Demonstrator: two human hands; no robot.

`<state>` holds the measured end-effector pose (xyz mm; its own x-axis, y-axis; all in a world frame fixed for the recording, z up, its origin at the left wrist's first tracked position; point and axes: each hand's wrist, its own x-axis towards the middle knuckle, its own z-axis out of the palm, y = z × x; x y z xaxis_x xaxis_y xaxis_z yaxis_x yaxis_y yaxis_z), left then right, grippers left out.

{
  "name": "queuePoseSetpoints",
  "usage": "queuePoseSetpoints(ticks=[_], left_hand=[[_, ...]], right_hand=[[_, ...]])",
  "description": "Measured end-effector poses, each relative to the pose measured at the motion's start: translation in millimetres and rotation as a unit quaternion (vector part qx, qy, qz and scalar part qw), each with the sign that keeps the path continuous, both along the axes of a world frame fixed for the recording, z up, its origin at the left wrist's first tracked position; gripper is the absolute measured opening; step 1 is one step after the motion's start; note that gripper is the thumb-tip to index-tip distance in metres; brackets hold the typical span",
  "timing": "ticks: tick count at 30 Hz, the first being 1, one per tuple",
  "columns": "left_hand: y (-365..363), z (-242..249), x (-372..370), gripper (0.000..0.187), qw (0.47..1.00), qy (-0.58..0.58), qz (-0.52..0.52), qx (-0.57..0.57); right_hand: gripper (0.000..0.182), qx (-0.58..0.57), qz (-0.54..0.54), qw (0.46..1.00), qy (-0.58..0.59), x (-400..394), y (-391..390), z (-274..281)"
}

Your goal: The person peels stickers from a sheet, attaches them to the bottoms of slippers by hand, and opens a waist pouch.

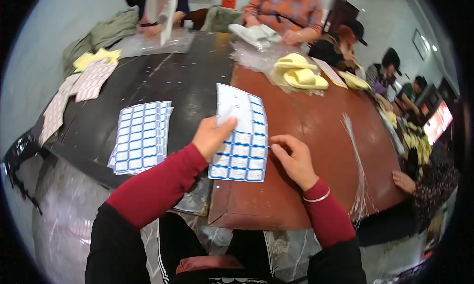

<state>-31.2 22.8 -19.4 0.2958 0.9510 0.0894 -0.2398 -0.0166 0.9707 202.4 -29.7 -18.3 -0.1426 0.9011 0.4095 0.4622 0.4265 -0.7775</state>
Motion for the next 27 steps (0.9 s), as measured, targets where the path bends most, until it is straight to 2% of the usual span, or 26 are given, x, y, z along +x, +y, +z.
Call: queuePoseSetpoints(ticks=[1,3,4,6,10,12,16,17,20,23,27], left_hand=[[1,0,0,0.034,1.000,0.006,0.001,0.004],[2,-1,5,0.033,1.000,0.009,-0.003,0.016],[2,-3,2,0.033,1.000,0.003,0.003,0.026],[6,-6,4,0.034,0.999,0.019,0.004,0.036],[7,-5,5,0.037,0.998,0.027,0.006,0.048],[5,-5,3,0.038,0.999,0.021,0.008,0.042],[3,-2,3,0.038,0.999,0.037,-0.009,0.015],[3,-2,4,0.038,0.999,0.030,-0.002,0.021],[4,2,1,0.036,0.999,0.029,0.002,0.032],[-7,12,4,0.033,1.000,-0.013,0.009,0.004],[-6,13,3,0.032,0.999,-0.029,-0.017,-0.021]], right_hand=[[0.018,0.001,0.020,1.000,-0.002,-1,0,1],[0.017,-0.007,-0.014,0.999,0.046,-4,-4,10],[0.017,-0.006,0.014,0.999,0.042,-14,-3,16],[0.020,0.020,-0.021,0.992,0.120,-22,-15,35],[0.026,0.117,0.026,0.986,0.115,-46,-42,90],[0.035,0.199,0.080,0.971,0.104,-57,-61,122],[0.061,0.373,0.134,0.918,-0.030,-67,-84,163],[0.061,0.375,0.130,0.917,-0.023,-66,-82,171],[0.059,0.300,0.297,0.888,-0.182,-62,-68,198],[0.057,0.167,0.448,0.814,-0.329,-50,-62,200],[0.053,0.123,0.464,0.824,-0.303,-50,-59,200]])
